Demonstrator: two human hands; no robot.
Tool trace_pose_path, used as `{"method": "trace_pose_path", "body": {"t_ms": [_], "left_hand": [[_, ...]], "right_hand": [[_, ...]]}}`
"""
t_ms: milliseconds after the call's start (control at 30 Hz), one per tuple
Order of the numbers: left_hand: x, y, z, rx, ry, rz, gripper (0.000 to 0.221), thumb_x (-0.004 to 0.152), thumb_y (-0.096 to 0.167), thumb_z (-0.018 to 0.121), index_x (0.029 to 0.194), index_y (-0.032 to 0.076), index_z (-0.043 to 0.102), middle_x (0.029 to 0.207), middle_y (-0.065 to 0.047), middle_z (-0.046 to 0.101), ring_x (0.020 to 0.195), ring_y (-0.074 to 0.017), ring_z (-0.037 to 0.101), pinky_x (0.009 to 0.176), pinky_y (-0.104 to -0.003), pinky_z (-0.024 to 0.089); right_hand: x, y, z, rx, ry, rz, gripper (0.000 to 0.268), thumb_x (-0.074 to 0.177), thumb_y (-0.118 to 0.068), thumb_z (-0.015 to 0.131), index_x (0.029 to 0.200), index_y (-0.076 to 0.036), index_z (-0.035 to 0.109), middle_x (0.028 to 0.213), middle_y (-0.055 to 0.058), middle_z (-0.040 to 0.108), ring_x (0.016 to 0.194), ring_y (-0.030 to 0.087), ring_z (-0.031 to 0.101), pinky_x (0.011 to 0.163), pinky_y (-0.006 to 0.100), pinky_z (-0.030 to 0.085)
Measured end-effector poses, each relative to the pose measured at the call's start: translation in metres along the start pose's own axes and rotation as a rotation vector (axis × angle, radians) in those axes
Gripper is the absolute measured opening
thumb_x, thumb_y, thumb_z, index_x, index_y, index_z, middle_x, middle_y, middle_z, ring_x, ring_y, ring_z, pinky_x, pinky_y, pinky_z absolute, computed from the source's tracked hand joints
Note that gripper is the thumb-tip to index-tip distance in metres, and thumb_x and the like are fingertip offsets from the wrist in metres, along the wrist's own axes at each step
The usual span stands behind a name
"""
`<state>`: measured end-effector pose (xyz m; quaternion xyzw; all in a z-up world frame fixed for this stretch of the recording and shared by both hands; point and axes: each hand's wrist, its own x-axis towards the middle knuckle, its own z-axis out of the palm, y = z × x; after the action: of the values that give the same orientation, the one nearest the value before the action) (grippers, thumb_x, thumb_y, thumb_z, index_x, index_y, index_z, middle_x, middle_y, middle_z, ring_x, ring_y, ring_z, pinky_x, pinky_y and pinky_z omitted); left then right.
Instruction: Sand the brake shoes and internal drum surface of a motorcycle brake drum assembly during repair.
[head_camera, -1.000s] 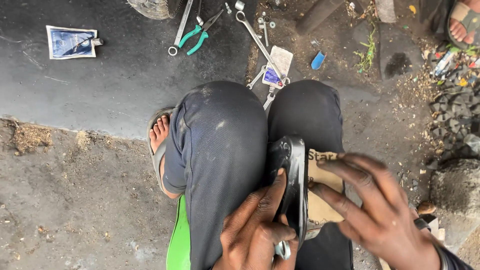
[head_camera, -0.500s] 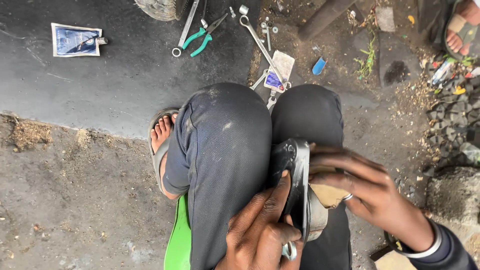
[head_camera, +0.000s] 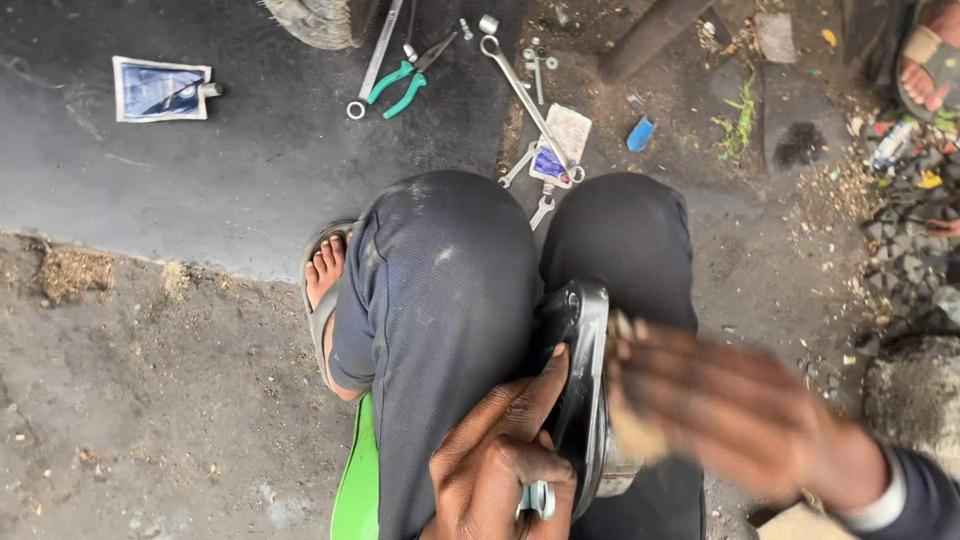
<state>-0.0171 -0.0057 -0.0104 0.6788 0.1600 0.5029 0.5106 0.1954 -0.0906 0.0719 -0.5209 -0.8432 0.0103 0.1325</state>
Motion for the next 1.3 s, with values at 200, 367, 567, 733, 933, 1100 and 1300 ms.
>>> {"method": "trace_pose_path", "body": {"t_ms": [200,367,567,733,933,1100,1300], "left_hand": [[0.004,0.002,0.003,0.016,0.013,-0.045,0.025,0.097,-0.006,0.063,0.085,0.006,0.044,0.128,-0.032,0.070,0.108,-0.0379,0.080,0.095,-0.042,0.066],[0.009,0.001,0.000,-0.007,0.014,-0.046,0.026,0.097,-0.004,0.064,0.085,0.007,0.045,0.127,-0.032,0.070,0.107,-0.0394,0.080,0.095,-0.042,0.065],[0.008,-0.003,0.001,-0.058,0.017,-0.056,0.026,0.098,-0.005,0.062,0.085,0.007,0.044,0.127,-0.031,0.070,0.106,-0.0374,0.081,0.094,-0.041,0.066],[0.004,-0.002,0.004,-0.121,0.070,-0.087,0.026,0.096,-0.007,0.062,0.083,0.008,0.046,0.123,-0.030,0.073,0.101,-0.0332,0.083,0.090,-0.039,0.066],[0.014,0.006,0.005,-0.213,0.123,-0.130,0.027,0.095,-0.007,0.064,0.081,0.010,0.048,0.116,-0.026,0.079,0.097,-0.0281,0.084,0.088,-0.036,0.067],[0.040,0.005,-0.001,-0.361,-0.022,-0.075,0.021,0.083,-0.011,0.059,0.080,0.007,0.050,0.086,-0.014,0.076,0.087,-0.0255,0.080,0.098,-0.043,0.064],[0.044,0.006,-0.009,-0.258,-0.155,-0.146,0.023,0.080,-0.012,0.059,0.092,0.004,0.048,0.103,-0.014,0.077,0.098,-0.0275,0.077,0.101,-0.041,0.060]], "right_hand": [[-0.029,0.029,0.028,-0.088,-0.019,0.067,0.023,0.083,-0.015,0.070,0.101,0.000,0.073,0.111,0.015,0.072,0.112,0.037,0.070,0.098,0.051,0.058],[-0.030,0.011,0.022,-0.011,0.078,-0.027,0.027,0.086,-0.016,0.072,0.107,0.001,0.073,0.113,0.018,0.072,0.112,0.035,0.071,0.097,0.049,0.058],[-0.016,0.016,0.022,0.009,0.117,0.045,0.027,0.088,-0.021,0.071,0.106,-0.002,0.071,0.112,0.016,0.073,0.109,0.034,0.071,0.100,0.050,0.059],[-0.013,0.009,0.012,0.022,0.113,-0.040,0.026,0.092,-0.025,0.070,0.109,-0.006,0.072,0.113,0.012,0.072,0.108,0.030,0.070,0.101,0.053,0.056],[-0.014,-0.013,-0.006,0.023,0.024,0.094,0.029,0.085,-0.021,0.068,0.107,-0.001,0.070,0.114,0.016,0.070,0.113,0.040,0.068,0.102,0.059,0.054],[-0.006,-0.030,-0.010,-0.062,0.144,0.233,0.031,0.081,-0.019,0.070,0.107,-0.002,0.070,0.111,0.015,0.069,0.108,0.036,0.068,0.095,0.051,0.058],[-0.015,-0.016,0.029,0.008,0.253,0.272,0.026,0.078,-0.005,0.069,0.103,0.001,0.070,0.104,0.015,0.071,0.103,0.033,0.072,0.091,0.045,0.062]]}}
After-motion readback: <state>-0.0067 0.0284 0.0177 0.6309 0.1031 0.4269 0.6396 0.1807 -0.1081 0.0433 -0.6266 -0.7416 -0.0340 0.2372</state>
